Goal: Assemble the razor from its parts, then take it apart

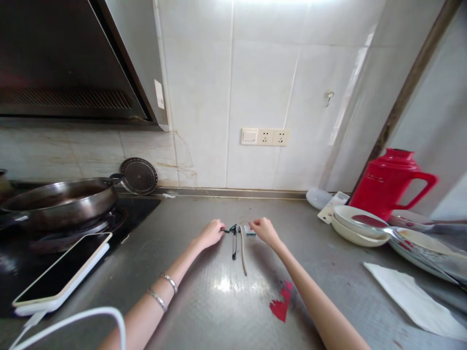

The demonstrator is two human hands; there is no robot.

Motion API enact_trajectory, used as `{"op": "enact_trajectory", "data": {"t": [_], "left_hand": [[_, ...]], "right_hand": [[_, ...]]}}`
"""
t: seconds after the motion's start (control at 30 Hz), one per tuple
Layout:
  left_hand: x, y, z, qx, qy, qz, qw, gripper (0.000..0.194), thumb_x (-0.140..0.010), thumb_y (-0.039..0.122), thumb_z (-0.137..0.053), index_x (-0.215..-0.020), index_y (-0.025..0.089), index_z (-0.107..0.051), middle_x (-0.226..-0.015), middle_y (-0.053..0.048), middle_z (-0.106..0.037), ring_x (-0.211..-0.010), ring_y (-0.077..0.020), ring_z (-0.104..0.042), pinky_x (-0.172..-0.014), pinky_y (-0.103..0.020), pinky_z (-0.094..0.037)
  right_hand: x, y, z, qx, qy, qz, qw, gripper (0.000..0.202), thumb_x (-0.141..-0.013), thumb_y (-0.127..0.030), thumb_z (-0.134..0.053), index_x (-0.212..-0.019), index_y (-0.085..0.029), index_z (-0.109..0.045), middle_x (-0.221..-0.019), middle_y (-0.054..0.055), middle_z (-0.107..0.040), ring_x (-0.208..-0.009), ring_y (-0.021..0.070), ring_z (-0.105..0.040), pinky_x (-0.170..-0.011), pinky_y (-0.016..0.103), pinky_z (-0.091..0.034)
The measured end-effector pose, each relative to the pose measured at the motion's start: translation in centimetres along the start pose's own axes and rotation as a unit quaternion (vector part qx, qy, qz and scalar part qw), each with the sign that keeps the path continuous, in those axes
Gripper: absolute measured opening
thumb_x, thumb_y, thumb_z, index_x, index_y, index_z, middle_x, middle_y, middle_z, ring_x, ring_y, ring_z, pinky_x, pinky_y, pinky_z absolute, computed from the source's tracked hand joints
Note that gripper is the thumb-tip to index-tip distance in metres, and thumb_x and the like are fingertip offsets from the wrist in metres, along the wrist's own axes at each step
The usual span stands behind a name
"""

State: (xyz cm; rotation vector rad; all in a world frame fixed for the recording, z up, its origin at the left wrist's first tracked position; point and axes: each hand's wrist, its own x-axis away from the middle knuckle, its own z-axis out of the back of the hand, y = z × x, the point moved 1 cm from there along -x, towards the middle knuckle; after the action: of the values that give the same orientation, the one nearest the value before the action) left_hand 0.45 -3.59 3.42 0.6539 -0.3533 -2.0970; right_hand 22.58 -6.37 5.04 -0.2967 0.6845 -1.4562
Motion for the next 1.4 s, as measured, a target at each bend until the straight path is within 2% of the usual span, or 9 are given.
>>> {"op": "enact_trajectory", "data": {"t": [0.1,0.2,0.4,0.7,0.8,0.93,1.03,1.17,1.4], "left_hand": [[-0.2,-0.5,0.4,-0.053,-0.049,-0.057,0.996,0.018,-0.073,0.016,-0.054,-0.084,0.017,-0.067,-0.087,-0.008,-0.062,-0.087,-0.0202,-0.053,-0.080,-0.030,-0.039],[-0.2,-0.8,0.6,-0.088,-0.065,-0.073,0.991,0.020,-0.077,0.017,-0.051,-0.091,0.018,-0.065,-0.091,-0.008,-0.061,-0.089,-0.0197,-0.052,-0.081,-0.030,-0.039],[0.2,-0.7,0.4,-0.125,-0.044,-0.077,0.988,0.023,-0.083,0.017,-0.044,-0.087,0.017,-0.066,-0.090,-0.009,-0.060,-0.089,-0.0192,-0.051,-0.080,-0.030,-0.038],[0.9,-0.3,0.3,-0.152,-0.017,-0.093,0.984,0.021,-0.084,0.019,-0.044,-0.083,0.016,-0.065,-0.088,-0.008,-0.060,-0.088,-0.0191,-0.050,-0.080,-0.031,-0.038],[1.1,0.1,0.8,-0.157,-0.007,-0.108,0.982,0.020,-0.083,0.019,-0.044,-0.085,0.016,-0.064,-0.089,-0.008,-0.061,-0.089,-0.0193,-0.050,-0.080,-0.031,-0.038],[1.3,1.2,1.3,-0.138,0.022,-0.133,0.981,0.020,-0.084,0.019,-0.044,-0.088,0.015,-0.063,-0.091,-0.008,-0.061,-0.090,-0.0192,-0.050,-0.081,-0.032,-0.039],[1.4,2.4,1.4,-0.136,0.043,-0.162,0.976,0.019,-0.084,0.019,-0.044,-0.089,0.015,-0.062,-0.090,-0.007,-0.060,-0.090,-0.0188,-0.050,-0.080,-0.032,-0.040],[1.5,3.2,1.4,-0.157,0.069,-0.190,0.967,0.018,-0.085,0.019,-0.044,-0.088,0.015,-0.061,-0.089,-0.007,-0.060,-0.088,-0.0178,-0.051,-0.079,-0.032,-0.042],[1.6,3.3,1.5,-0.161,0.089,-0.198,0.963,0.015,-0.084,0.019,-0.046,-0.086,0.015,-0.060,-0.086,-0.006,-0.060,-0.086,-0.0176,-0.052,-0.077,-0.032,-0.044]], "right_hand": [[-0.3,0.7,0.5,0.007,0.013,-0.004,1.000,0.035,-0.075,-0.032,-0.043,-0.057,-0.012,-0.066,-0.048,0.004,-0.055,-0.051,0.0116,-0.050,-0.048,0.020,-0.028],[-0.3,1.1,0.8,0.013,0.020,-0.011,1.000,0.034,-0.075,-0.032,-0.043,-0.059,-0.013,-0.066,-0.049,0.004,-0.056,-0.051,0.0113,-0.049,-0.048,0.020,-0.028],[0.0,0.8,1.4,0.018,0.039,-0.012,0.999,0.032,-0.075,-0.031,-0.044,-0.058,-0.013,-0.065,-0.051,0.004,-0.055,-0.051,0.0106,-0.047,-0.048,0.019,-0.026],[0.0,0.7,1.3,0.031,0.049,0.003,0.998,0.035,-0.077,-0.032,-0.043,-0.055,-0.013,-0.062,-0.048,0.003,-0.052,-0.050,0.0098,-0.044,-0.048,0.020,-0.024],[0.2,0.5,1.3,0.016,0.044,0.039,0.998,0.032,-0.078,-0.033,-0.044,-0.063,-0.014,-0.065,-0.053,0.002,-0.056,-0.053,0.0104,-0.046,-0.050,0.020,-0.027],[0.7,-0.5,1.0,-0.025,0.004,0.148,0.989,0.023,-0.078,-0.034,-0.050,-0.082,-0.018,-0.067,-0.071,0.002,-0.062,-0.062,0.0111,-0.052,-0.058,0.020,-0.034],[1.2,-1.3,0.7,-0.024,-0.009,0.209,0.978,0.021,-0.077,-0.034,-0.054,-0.089,-0.021,-0.066,-0.081,0.001,-0.062,-0.065,0.0103,-0.052,-0.062,0.020,-0.036],[1.7,-2.1,0.3,0.002,-0.011,0.239,0.971,0.016,-0.077,-0.032,-0.058,-0.089,-0.023,-0.064,-0.084,0.000,-0.059,-0.067,0.0095,-0.053,-0.061,0.020,-0.037],[2.0,-2.4,-0.1,0.028,-0.005,0.256,0.966,0.014,-0.080,-0.029,-0.056,-0.091,-0.024,-0.062,-0.086,0.000,-0.059,-0.070,0.0096,-0.055,-0.063,0.020,-0.038]]}}
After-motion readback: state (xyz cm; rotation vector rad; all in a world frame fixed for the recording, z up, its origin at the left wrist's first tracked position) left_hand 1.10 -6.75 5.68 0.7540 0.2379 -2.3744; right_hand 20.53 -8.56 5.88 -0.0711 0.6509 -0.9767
